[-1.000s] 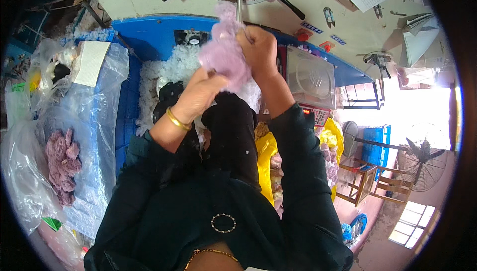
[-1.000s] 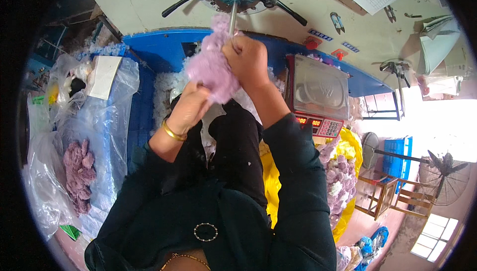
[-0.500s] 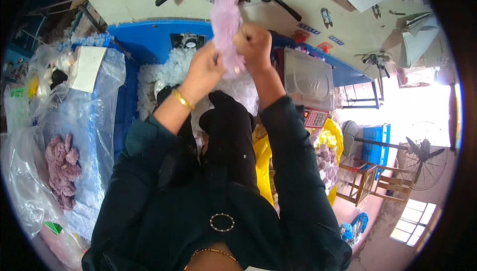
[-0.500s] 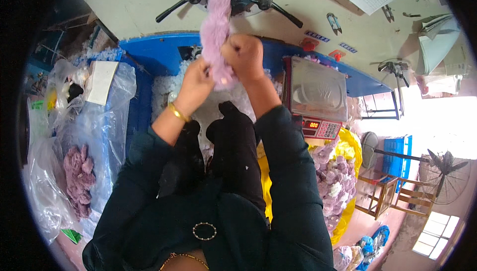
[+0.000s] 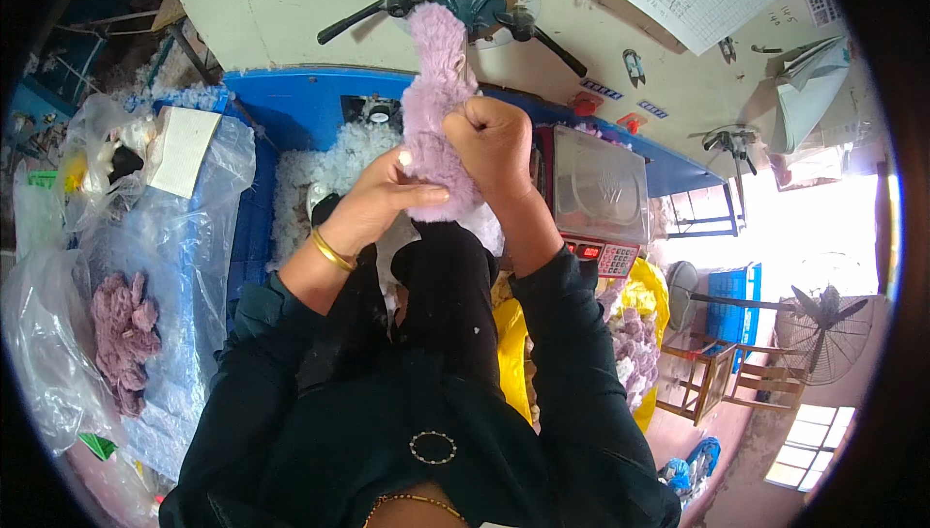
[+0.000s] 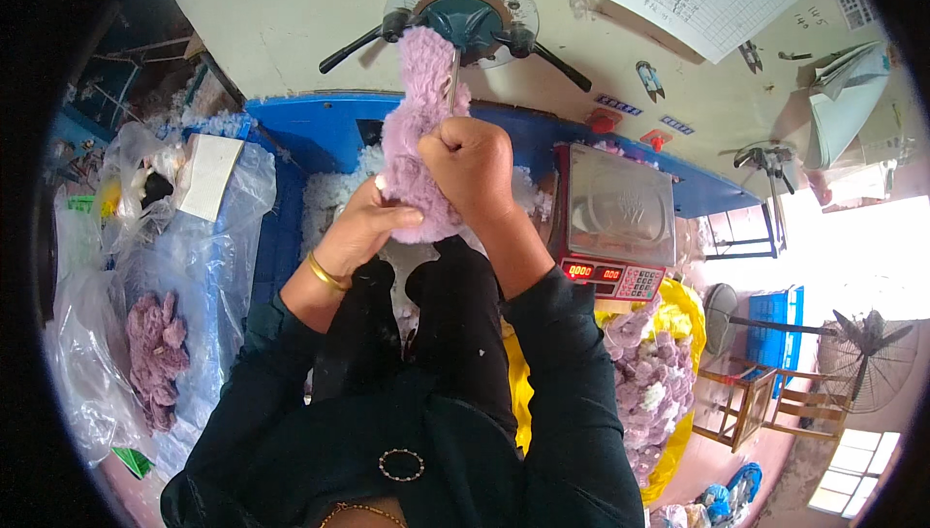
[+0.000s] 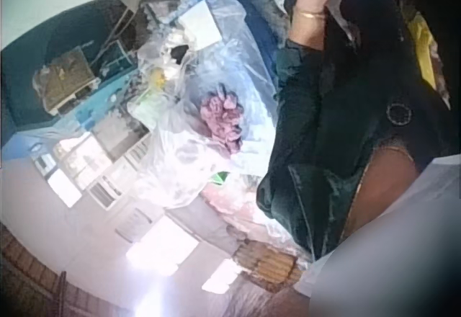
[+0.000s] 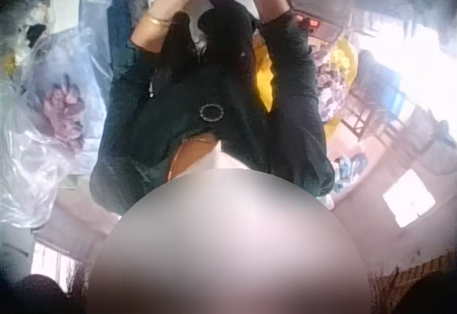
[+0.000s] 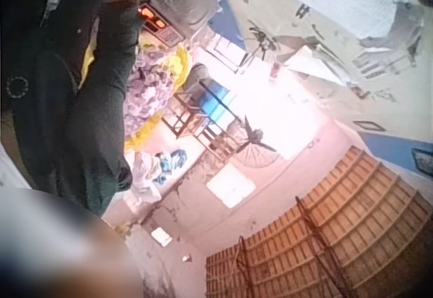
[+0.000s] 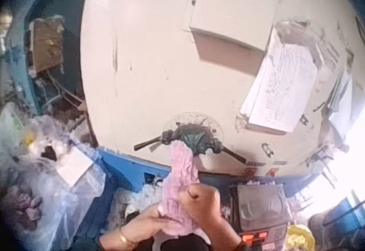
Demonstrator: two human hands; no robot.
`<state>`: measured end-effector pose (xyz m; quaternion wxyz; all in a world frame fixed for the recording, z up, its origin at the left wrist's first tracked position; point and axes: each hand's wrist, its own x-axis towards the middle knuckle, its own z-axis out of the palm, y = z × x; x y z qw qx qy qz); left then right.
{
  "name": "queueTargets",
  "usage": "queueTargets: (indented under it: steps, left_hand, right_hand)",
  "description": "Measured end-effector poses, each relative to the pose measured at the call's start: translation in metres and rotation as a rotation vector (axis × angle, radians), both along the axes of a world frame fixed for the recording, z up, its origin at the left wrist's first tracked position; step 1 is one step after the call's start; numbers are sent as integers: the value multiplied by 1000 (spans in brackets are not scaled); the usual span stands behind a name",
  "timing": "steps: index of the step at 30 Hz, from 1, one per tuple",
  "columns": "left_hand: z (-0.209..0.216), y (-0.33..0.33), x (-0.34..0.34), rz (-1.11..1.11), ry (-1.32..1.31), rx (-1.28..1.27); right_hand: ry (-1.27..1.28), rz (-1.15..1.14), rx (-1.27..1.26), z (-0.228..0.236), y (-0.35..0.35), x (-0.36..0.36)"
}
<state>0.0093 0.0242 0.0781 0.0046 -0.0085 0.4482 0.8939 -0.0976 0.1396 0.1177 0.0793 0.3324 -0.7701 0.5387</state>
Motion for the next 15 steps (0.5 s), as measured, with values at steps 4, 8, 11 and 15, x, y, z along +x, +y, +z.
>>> queueTargets:
  steps: [4,8,11,15]
  left_hand:
    - [-20,-27,-18,-106,24,211]
    - [-9,-18,-19,-301,-75,326]
    - [25,15,-24,-194,-223,558]
    - [34,31,-40,-4,-220,487]
  right_hand:
    - [-139,89,22,4,9,-5]
    - [-605,335,-116,-8,32,-24]
    - [-864,513,-233,-1,45,-39]
    - [-664,473,-190,8,49,-53]
